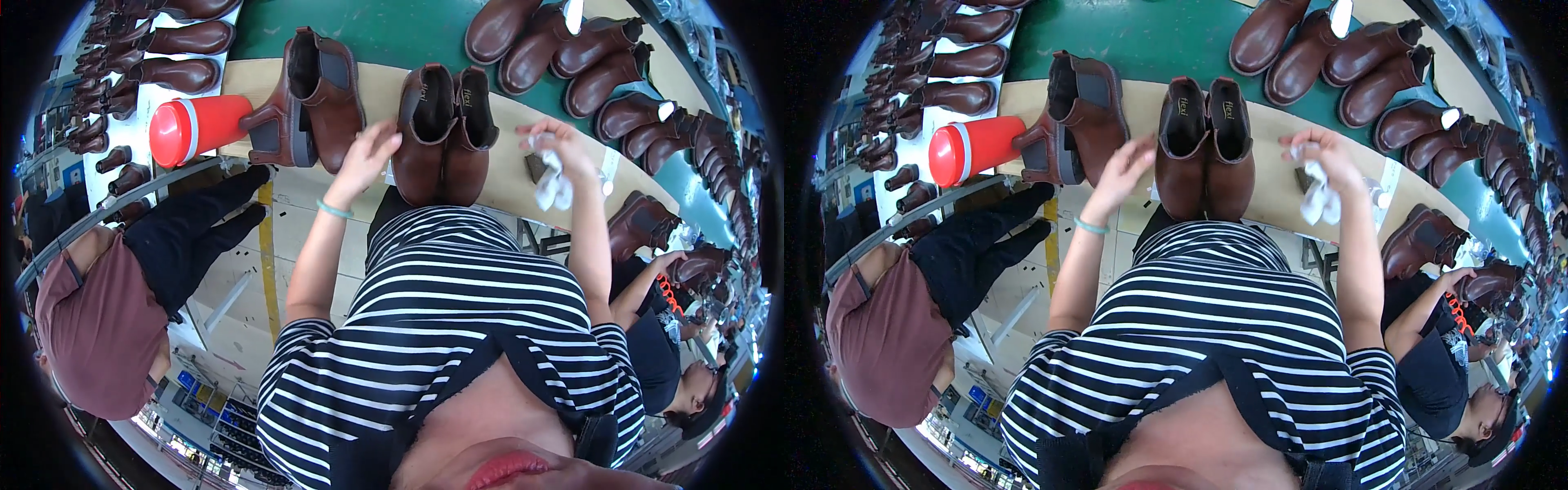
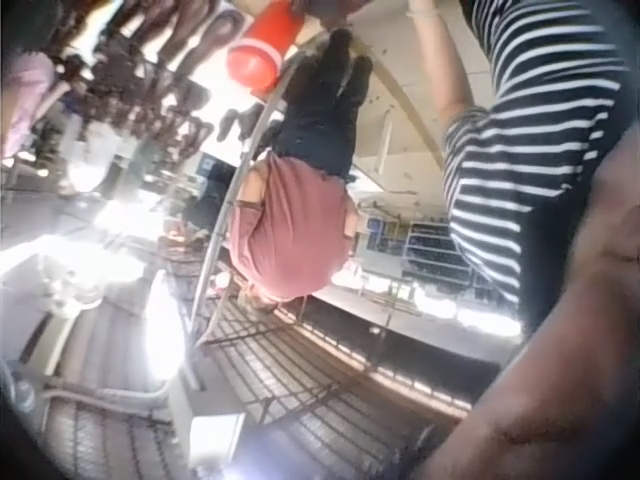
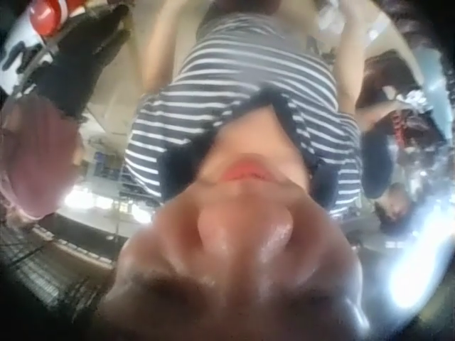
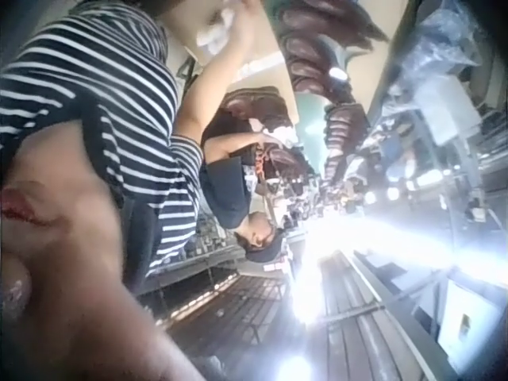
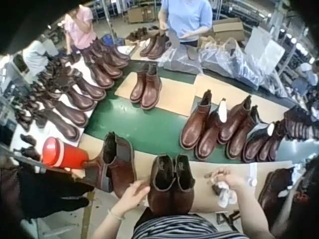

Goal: The recorder is inspecting and cleaning brown Chelsea-style boots on a production line, using a cloth and small tools to check for defects and trim loose threads.

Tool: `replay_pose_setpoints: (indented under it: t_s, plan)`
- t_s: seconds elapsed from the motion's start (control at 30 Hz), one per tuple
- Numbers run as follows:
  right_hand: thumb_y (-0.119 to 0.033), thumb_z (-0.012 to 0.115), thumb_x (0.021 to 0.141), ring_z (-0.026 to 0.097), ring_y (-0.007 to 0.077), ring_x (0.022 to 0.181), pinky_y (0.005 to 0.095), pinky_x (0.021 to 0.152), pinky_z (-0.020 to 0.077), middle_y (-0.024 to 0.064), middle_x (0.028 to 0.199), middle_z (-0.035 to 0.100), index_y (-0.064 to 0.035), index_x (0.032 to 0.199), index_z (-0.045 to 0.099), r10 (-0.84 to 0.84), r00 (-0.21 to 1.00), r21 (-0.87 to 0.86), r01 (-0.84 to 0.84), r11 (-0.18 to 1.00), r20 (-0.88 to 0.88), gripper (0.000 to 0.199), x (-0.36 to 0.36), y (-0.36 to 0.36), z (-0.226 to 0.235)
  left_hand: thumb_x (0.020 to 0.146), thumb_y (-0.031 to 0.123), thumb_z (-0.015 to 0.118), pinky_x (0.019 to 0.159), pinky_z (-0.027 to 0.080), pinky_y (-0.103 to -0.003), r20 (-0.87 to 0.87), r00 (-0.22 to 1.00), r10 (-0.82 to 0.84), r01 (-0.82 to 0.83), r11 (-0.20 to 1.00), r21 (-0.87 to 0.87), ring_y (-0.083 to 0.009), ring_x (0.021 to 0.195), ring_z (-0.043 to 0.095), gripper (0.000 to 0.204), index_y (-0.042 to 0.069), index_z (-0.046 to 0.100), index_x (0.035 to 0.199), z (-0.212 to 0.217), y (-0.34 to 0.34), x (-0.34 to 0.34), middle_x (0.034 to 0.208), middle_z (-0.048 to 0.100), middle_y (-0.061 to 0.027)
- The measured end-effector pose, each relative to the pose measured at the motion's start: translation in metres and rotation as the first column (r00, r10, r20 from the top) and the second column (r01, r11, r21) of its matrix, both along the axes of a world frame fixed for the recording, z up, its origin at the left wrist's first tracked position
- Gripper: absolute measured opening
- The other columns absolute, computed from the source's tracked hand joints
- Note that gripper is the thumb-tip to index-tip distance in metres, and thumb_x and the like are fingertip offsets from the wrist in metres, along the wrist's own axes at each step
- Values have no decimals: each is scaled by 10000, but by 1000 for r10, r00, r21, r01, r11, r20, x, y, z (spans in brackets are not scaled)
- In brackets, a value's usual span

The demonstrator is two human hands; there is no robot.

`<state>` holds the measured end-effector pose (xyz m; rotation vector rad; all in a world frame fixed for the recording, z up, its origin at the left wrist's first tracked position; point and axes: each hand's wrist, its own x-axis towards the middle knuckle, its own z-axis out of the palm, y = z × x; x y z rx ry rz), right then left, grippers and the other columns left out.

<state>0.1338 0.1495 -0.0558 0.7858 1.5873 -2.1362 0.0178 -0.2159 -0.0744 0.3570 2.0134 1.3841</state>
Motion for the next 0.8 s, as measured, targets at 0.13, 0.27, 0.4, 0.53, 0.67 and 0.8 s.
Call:
replay_pose_setpoints:
  t_s: [0.13, 0.27, 0.4, 0.53, 0.67, 0.8]
  plan:
    - [64, 463, 696, 621, 163, 748, 222, 632, 483, 193, 1050, 670, 32, 1125, 598, -28, 974, -10, 31, 999, 224, 450, 74, -43, -59, 894, 259, 668, 821, 484, -291, 318, 915, 249, -193, 961, -197, -179, 975, 605, 385, -32, 539, 1110, -41, -31, 69, 1017, 627, -128]
    - [11, 483, 755, 619, 139, 755, 207, 585, 464, 185, 1033, 674, 21, 1203, 558, -82, 946, -203, 152, 967, 315, 454, 94, -73, -78, 902, 243, 661, 860, 504, -362, 649, 649, 397, -416, 899, -134, -224, 959, 594, 494, -10, 399, 1235, -55, -27, 106, 1076, 564, -135]
    - [-97, 521, 823, 630, 155, 821, 214, 610, 476, 146, 988, 680, -3, 1256, 511, -33, 956, -227, 103, 968, 293, 444, 87, -75, -87, 861, 242, 712, 847, 513, -403, 722, 556, 412, -609, 793, 16, -229, 934, 600, 619, -2, 295, 1249, -58, -13, 118, 1063, 553, -147]
    - [-138, 523, 845, 610, 108, 735, 190, 561, 471, 140, 979, 683, -16, 1281, 491, 45, 961, -252, 26, 967, 272, 453, 83, -72, -83, 855, 257, 718, 793, 549, -399, 706, 561, 432, -627, 779, 22, -214, 824, 627, 596, -1, 337, 1234, -64, -12, 121, 1027, 575, -133]
    - [-152, 538, 850, 583, 84, 707, 190, 580, 471, 130, 989, 684, -30, 1294, 482, 81, 972, -261, -21, 965, 222, 464, 85, -69, -80, 850, 290, 719, 714, 567, -371, 664, 649, 372, -551, 832, 71, -176, 758, 636, 532, 0, 441, 1198, -40, -9, 114, 945, 613, -98]
    - [-128, 577, 832, 652, 187, 780, 297, 646, 530, 108, 915, 685, -24, 1247, 530, 101, 983, 328, -147, 933, 154, 431, 88, -60, -81, 852, 291, 718, 682, 570, -353, 670, 644, 368, -555, 828, 79, -170, 719, 638, 516, 14, 447, 1193, -24, -6, 112, 922, 622, -85]
